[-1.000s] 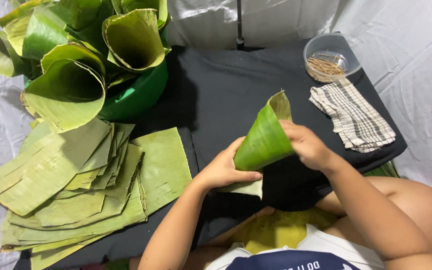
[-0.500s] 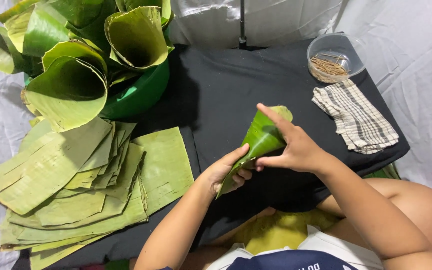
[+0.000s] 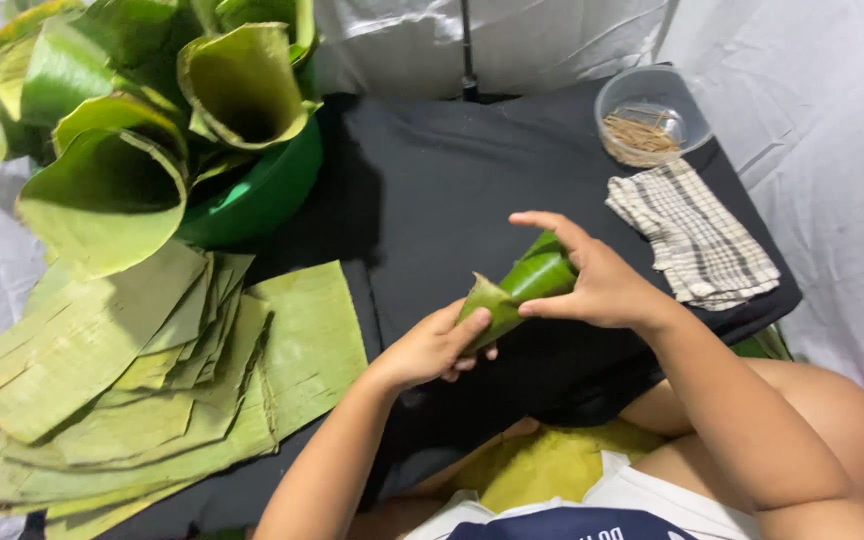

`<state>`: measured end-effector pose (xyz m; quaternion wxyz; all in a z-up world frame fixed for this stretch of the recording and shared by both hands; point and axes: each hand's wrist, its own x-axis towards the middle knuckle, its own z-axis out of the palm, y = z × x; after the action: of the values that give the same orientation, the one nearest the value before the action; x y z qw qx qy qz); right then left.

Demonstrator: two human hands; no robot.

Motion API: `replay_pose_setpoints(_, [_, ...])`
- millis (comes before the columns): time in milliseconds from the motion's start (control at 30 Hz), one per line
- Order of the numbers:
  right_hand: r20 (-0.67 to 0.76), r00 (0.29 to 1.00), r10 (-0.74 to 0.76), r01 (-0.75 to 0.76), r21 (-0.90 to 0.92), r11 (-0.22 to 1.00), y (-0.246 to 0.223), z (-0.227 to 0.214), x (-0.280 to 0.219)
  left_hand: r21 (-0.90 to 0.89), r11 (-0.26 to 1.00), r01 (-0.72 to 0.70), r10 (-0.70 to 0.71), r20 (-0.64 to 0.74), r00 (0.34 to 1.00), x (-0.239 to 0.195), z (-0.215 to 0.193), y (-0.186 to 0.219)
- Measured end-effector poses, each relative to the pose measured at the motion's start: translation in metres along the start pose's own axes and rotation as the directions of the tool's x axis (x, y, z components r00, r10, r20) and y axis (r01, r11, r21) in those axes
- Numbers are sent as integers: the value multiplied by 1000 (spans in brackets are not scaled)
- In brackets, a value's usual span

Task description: Cleaning banana leaves with a cloth and rolling them into cone shapes secured with toothpicks.

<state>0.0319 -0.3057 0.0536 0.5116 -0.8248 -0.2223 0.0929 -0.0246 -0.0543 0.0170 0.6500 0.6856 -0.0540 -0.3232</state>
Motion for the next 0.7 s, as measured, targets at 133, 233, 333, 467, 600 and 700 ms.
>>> replay_pose_setpoints(133, [9, 992, -125, 125, 56, 991, 7, -17, -2, -333, 933, 137, -122, 66, 990, 10, 13, 3])
replay_pose_setpoints(233, [44, 972, -230, 221, 146, 964, 9, -44, 0, -407, 891, 200, -162, 127, 979, 26, 23, 7])
replay_pose_setpoints(333, [59, 978, -201, 201, 12, 980, 18, -88, 7, -465, 850, 249, -235, 88, 968, 47, 31, 24])
replay_pose_setpoints(467, [-407, 886, -222, 245, 5, 969, 94, -149, 40, -447, 894, -23, -69, -189, 980, 100, 34, 46])
replay_pose_setpoints(600, [-489, 871, 54, -227, -302, 926, 141, -192, 71, -357, 882, -309, 162, -385, 909, 172, 29, 60])
replay_pose_setpoints(700, [-303, 942, 145, -294, -536, 792, 162, -208, 103, -480, 792, -377, 120, -482, 868, 223, 42, 73])
